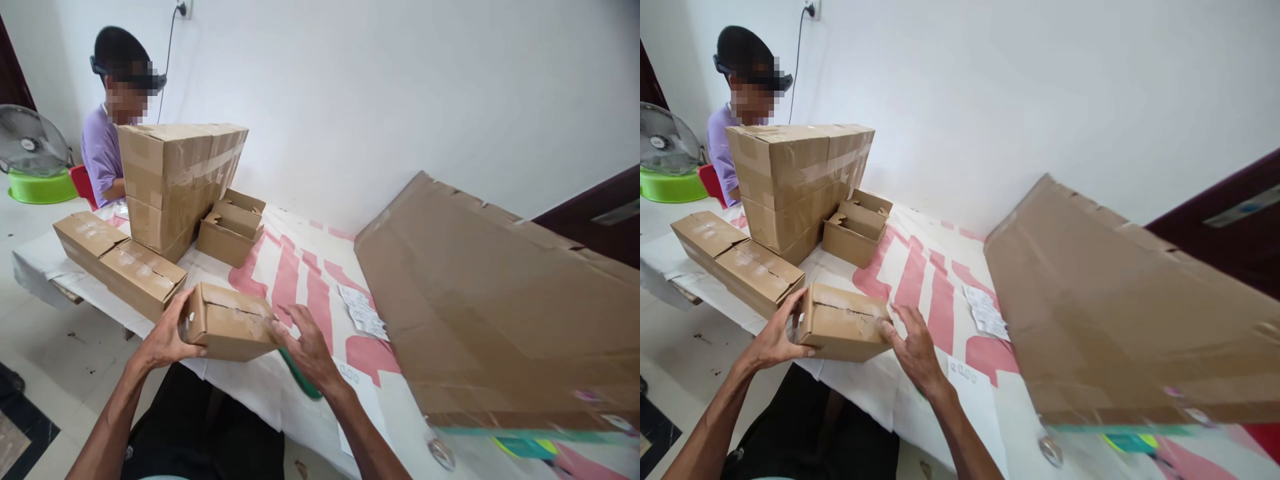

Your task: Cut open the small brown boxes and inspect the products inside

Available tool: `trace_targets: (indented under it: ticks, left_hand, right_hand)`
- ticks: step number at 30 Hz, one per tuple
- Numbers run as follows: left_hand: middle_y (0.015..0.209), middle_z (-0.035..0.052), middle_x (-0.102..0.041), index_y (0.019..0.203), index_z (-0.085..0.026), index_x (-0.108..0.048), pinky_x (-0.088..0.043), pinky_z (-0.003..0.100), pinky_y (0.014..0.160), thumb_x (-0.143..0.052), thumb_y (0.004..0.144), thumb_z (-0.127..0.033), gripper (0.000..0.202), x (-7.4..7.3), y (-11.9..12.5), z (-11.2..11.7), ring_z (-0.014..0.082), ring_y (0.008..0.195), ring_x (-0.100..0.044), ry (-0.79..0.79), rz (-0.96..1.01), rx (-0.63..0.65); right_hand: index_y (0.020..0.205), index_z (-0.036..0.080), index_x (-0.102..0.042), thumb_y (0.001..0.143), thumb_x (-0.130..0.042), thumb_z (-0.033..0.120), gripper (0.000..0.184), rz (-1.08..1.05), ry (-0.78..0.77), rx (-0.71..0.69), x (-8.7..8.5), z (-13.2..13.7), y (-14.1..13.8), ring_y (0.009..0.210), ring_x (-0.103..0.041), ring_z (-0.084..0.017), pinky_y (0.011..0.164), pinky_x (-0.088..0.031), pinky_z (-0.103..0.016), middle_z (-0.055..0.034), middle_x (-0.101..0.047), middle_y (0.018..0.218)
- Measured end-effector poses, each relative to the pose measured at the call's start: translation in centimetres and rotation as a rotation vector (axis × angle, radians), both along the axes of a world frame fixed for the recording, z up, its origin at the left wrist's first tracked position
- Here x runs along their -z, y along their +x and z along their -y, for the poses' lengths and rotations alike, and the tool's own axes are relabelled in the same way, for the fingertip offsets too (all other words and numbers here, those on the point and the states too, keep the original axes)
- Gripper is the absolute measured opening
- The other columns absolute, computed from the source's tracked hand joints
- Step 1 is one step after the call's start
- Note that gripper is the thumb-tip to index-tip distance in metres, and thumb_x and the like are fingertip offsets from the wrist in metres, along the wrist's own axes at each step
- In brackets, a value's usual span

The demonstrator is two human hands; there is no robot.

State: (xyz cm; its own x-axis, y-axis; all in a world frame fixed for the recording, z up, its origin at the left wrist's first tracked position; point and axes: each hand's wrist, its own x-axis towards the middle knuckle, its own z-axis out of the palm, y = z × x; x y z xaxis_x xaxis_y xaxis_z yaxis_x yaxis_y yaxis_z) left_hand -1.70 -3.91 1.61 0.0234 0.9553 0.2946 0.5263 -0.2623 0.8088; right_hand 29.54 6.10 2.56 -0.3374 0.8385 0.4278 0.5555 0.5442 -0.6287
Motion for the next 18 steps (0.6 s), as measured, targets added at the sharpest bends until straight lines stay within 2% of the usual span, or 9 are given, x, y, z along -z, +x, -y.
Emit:
trace_targets:
  ticks: [3,6,12,18]
  left_hand:
    - [0.158,0.02,-0.047,0.161,-0.021,-0.031,-0.048,0.055,0.117,-0.091,0.068,-0.037,0.112,0.8,-0.5,0.0,0.0404,0.142,-0.053,-0.004,0.116,-0.014]
    - [0.158,0.0193,-0.047,0.155,-0.022,-0.036,-0.046,0.054,0.119,-0.093,0.066,-0.036,0.107,1.2,-0.3,-0.2,0.0392,0.145,-0.051,0.005,0.166,-0.016]
    - [0.164,0.0214,-0.039,0.138,-0.024,-0.042,-0.044,0.054,0.12,-0.094,0.066,-0.032,0.09,1.4,-0.3,-0.4,0.0384,0.151,-0.044,0.021,0.22,0.03]
    - [0.165,0.021,-0.038,0.132,-0.026,-0.044,-0.046,0.052,0.116,-0.097,0.063,-0.026,0.087,1.9,-0.7,-0.3,0.0393,0.15,-0.043,0.035,0.243,0.088]
  right_hand:
    - [0.13,0.02,-0.066,0.096,-0.06,0.058,0.051,-0.059,-0.248,0.004,3.0,0.1,0.8,0.113,-0.068,-0.03,0.091,-0.061,-0.048,-0.0152,-0.067,0.127]
    - [0.135,0.021,-0.063,0.097,-0.058,0.061,0.056,-0.154,-0.397,-0.03,3.8,1.0,0.8,0.11,-0.07,-0.028,0.089,-0.062,-0.045,-0.0154,-0.067,0.132]
    - [0.139,0.019,-0.061,0.094,-0.062,0.062,0.062,-0.192,-0.437,-0.015,3.3,2.7,0.5,0.103,-0.071,-0.028,0.086,-0.063,-0.043,-0.0162,-0.071,0.13]
    - [0.141,0.019,-0.059,0.095,-0.061,0.059,0.061,-0.227,-0.427,0.07,3.7,4.4,0.0,0.115,-0.069,-0.029,0.09,-0.062,-0.04,-0.0155,-0.067,0.139]
